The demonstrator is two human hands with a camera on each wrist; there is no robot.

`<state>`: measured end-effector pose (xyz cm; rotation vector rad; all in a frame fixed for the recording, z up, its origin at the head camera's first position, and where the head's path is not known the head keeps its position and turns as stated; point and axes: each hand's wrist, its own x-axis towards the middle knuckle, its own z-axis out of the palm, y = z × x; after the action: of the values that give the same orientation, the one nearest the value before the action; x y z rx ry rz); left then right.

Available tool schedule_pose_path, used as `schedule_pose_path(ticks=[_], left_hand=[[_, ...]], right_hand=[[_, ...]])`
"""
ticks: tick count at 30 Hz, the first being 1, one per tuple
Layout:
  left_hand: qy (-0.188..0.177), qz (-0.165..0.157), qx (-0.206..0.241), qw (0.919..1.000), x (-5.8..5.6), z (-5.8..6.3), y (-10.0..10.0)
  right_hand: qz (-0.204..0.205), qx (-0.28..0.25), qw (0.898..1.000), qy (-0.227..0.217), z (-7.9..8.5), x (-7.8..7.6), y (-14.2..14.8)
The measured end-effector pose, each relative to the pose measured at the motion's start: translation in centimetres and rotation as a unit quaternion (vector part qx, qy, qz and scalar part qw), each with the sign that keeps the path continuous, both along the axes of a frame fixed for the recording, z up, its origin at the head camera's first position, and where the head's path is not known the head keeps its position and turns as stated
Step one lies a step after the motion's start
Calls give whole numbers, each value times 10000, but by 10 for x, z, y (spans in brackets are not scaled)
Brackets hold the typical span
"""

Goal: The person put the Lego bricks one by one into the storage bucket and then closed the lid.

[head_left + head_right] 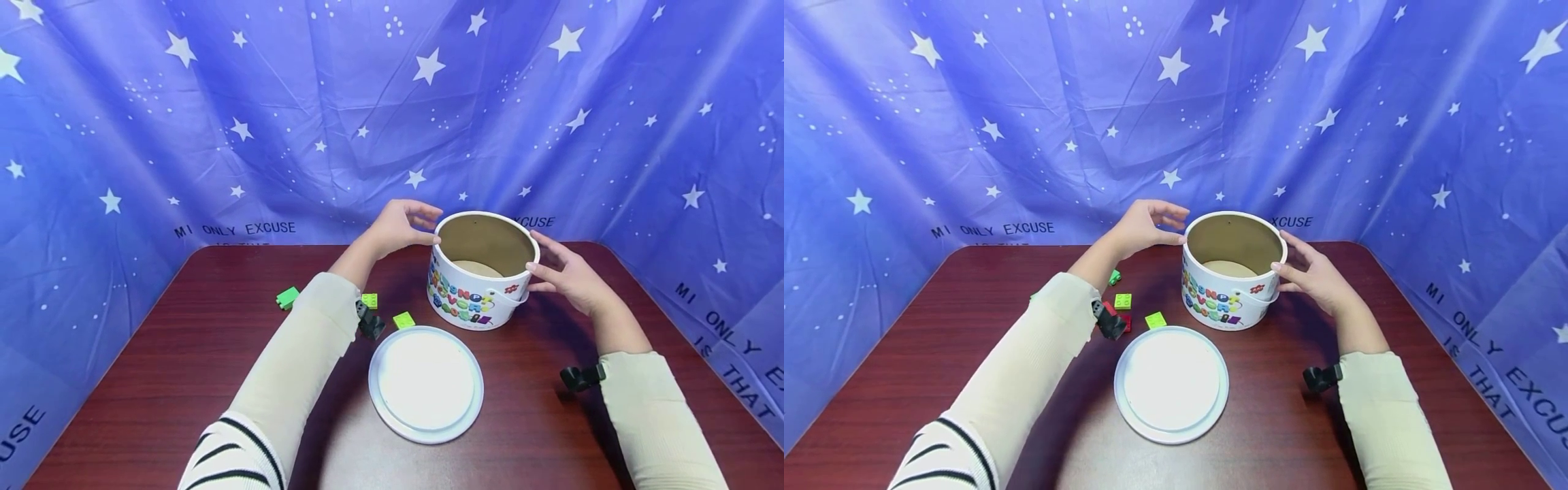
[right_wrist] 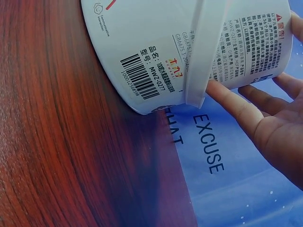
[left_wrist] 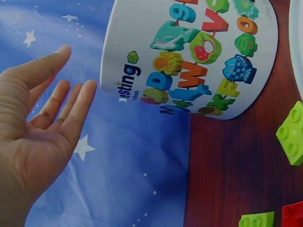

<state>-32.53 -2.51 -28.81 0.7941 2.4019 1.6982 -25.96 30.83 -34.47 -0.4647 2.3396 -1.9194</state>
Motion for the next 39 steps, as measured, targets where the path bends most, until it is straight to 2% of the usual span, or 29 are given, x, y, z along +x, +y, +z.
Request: schedule_pose_path(ticks=[6,19,31,39], left_hand=[[-13,65,287,9996,8,-7,-9],[334,50,520,9981,27,-18,-28],[332,3,443,9985,37,-35,-43],[396,67,341,9986,45,-44,-56]], right_hand=[[44,-171,9998,-7,-1,1,-1],[102,-208,9997,74,-3,0,-1],[75,-64,9999,103,-3,-1,1],[98,-192,9997,70,-3,0,-1]])
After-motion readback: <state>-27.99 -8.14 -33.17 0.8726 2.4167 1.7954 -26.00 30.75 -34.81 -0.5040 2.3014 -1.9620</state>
